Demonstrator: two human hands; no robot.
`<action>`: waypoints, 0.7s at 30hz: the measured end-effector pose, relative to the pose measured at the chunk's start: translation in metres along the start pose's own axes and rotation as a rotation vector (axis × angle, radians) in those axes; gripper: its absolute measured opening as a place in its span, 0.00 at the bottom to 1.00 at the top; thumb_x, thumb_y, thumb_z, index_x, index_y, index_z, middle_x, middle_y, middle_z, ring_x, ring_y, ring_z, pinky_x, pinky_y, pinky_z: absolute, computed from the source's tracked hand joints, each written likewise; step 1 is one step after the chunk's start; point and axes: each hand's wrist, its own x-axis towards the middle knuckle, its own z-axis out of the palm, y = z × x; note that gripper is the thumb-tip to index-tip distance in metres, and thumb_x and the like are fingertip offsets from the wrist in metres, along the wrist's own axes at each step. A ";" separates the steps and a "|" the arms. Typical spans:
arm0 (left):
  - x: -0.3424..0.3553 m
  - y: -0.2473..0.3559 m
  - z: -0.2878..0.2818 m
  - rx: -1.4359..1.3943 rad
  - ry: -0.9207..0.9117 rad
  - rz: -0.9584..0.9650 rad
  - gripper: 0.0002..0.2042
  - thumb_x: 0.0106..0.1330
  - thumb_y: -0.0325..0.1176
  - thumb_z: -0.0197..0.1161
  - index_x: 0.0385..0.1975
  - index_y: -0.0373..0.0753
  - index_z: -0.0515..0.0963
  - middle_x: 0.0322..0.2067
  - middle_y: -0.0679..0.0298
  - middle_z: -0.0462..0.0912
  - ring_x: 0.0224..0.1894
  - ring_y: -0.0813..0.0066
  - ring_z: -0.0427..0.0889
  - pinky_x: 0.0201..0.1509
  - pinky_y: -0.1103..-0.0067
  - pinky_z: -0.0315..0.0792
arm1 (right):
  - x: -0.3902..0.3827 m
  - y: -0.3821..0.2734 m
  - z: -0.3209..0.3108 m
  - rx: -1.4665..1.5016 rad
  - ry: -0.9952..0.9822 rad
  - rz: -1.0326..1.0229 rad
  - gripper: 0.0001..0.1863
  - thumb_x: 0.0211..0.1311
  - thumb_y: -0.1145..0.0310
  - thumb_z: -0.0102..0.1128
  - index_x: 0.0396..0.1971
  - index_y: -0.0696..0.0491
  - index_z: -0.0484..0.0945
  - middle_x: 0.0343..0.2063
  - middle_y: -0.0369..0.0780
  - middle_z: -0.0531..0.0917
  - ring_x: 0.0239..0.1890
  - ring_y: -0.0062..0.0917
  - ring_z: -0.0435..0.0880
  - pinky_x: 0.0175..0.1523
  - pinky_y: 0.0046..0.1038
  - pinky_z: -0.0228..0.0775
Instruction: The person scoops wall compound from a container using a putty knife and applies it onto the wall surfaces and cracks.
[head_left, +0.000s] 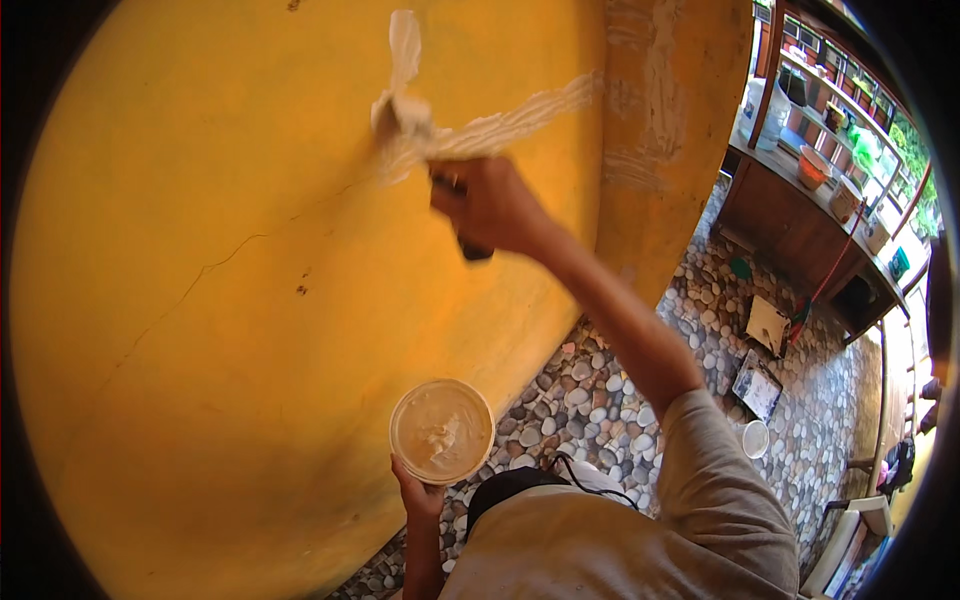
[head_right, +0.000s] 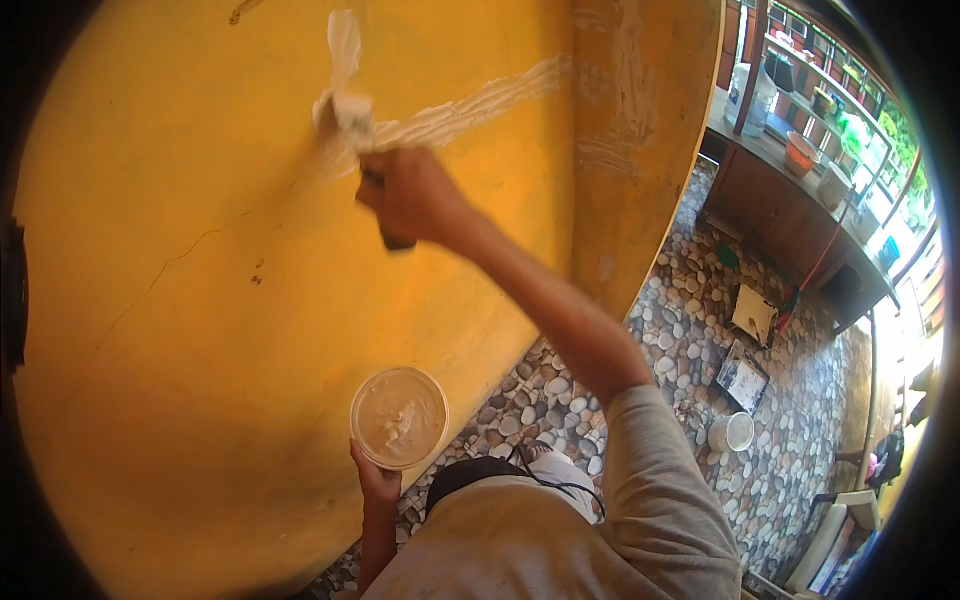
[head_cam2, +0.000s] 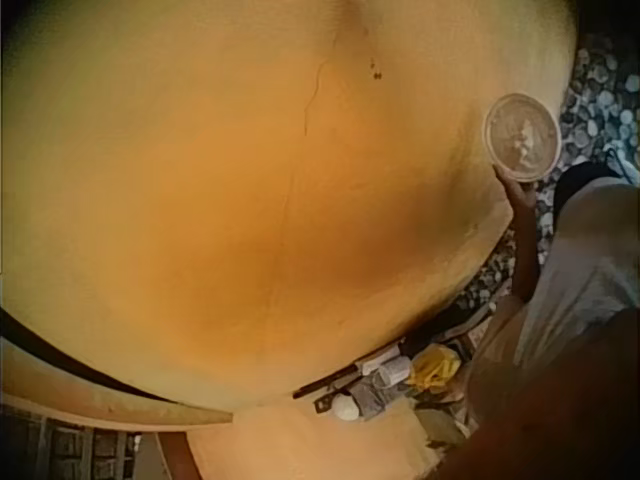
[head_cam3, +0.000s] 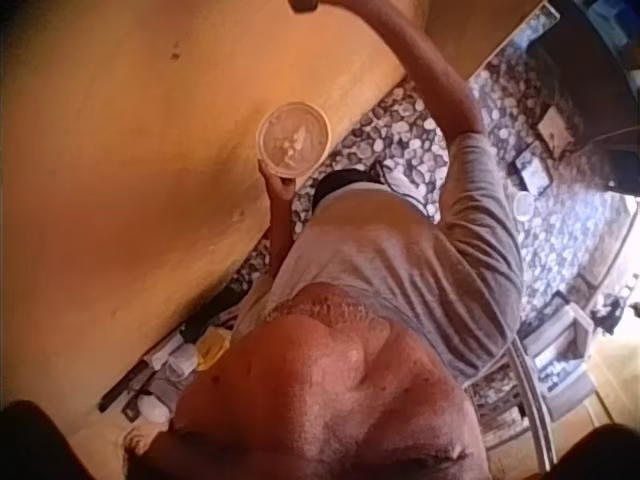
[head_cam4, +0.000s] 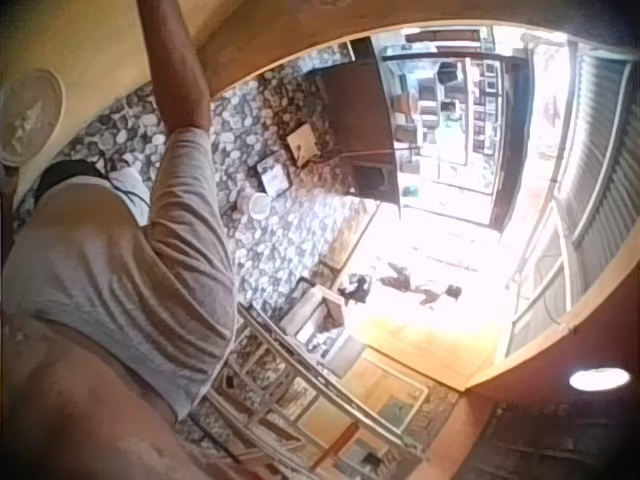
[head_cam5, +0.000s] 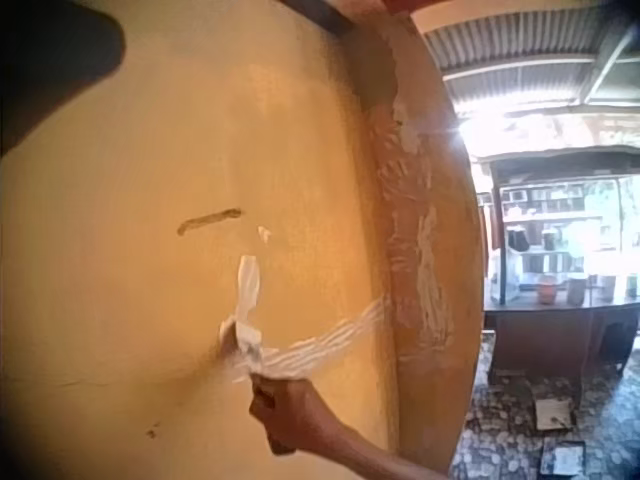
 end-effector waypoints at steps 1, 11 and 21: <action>-0.002 0.001 0.001 0.007 -0.018 0.000 0.27 0.68 0.56 0.40 0.59 0.43 0.62 0.58 0.64 0.68 0.58 0.68 0.68 0.60 0.70 0.65 | -0.019 -0.008 0.010 0.024 -0.053 0.045 0.10 0.50 0.72 0.57 0.34 0.58 0.77 0.16 0.49 0.73 0.17 0.42 0.73 0.25 0.32 0.68; 0.000 0.000 0.002 0.080 -0.093 0.040 0.28 0.68 0.58 0.38 0.61 0.45 0.60 0.59 0.65 0.66 0.60 0.68 0.66 0.61 0.69 0.64 | -0.178 -0.002 0.000 0.878 -0.337 0.824 0.22 0.64 0.67 0.53 0.55 0.59 0.68 0.23 0.36 0.79 0.21 0.16 0.74 0.27 0.19 0.67; 0.000 -0.002 -0.017 -0.001 -0.054 0.003 0.29 0.68 0.58 0.40 0.62 0.46 0.58 0.62 0.65 0.61 0.63 0.67 0.61 0.64 0.68 0.60 | -0.311 0.036 -0.038 1.109 -0.019 1.345 0.22 0.65 0.66 0.50 0.57 0.57 0.66 0.29 0.37 0.78 0.27 0.17 0.78 0.29 0.17 0.71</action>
